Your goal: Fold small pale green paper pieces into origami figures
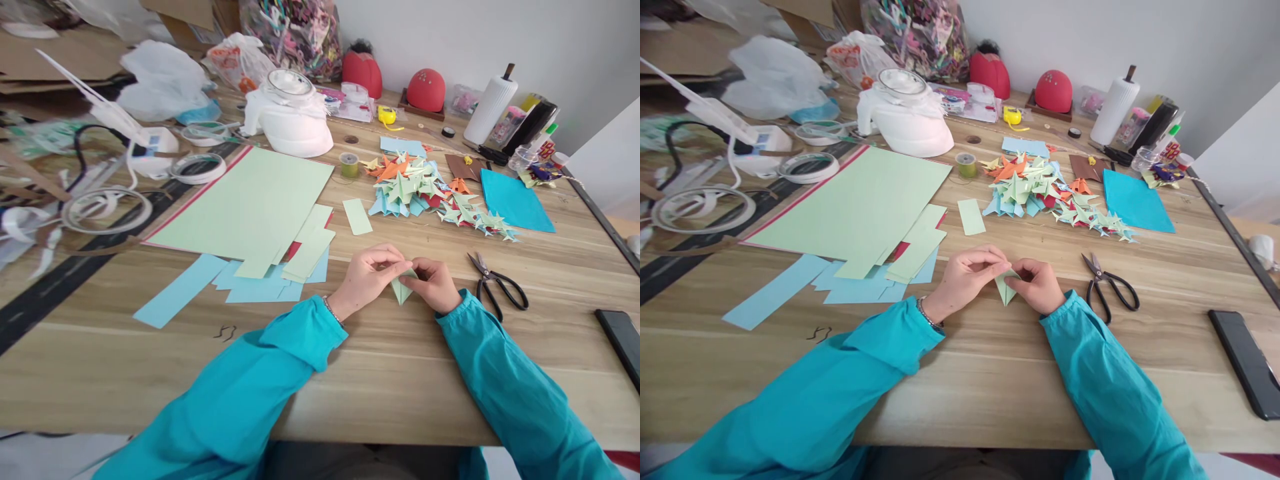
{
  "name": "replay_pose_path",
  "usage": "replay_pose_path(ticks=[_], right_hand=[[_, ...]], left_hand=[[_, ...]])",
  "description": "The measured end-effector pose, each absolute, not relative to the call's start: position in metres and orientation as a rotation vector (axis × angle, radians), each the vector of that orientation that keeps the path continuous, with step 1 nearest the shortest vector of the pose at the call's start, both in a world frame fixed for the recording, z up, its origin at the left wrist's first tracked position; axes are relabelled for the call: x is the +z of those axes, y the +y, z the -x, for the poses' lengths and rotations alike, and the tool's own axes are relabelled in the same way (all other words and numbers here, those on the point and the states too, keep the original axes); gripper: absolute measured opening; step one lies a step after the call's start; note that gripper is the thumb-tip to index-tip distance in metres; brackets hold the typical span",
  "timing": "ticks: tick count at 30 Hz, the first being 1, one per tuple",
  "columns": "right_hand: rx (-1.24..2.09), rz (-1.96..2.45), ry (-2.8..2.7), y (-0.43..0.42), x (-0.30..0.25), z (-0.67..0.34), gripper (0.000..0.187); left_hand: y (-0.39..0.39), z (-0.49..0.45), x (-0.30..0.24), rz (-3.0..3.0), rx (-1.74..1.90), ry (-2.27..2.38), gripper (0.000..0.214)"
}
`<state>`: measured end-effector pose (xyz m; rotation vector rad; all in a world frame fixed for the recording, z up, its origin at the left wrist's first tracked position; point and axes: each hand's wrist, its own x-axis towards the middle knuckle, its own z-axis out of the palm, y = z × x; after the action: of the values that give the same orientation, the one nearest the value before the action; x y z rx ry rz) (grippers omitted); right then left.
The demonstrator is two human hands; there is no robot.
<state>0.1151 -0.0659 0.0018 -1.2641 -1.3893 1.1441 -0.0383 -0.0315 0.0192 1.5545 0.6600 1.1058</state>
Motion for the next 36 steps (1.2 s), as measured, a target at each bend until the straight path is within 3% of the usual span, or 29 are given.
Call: replay_pose_path(ticks=[15, 36], right_hand=[[1.187, 1.205, -1.130, -0.064, 0.003, -0.118, 0.027], [1.096, 1.186, -1.141, -0.062, -0.011, -0.124, 0.026]], left_hand=[[-0.029, 0.038, 0.017, -1.538, 0.997, 0.766, 0.010], [-0.025, 0.036, 0.013, -1.325, 1.074, 0.872, 0.022]])
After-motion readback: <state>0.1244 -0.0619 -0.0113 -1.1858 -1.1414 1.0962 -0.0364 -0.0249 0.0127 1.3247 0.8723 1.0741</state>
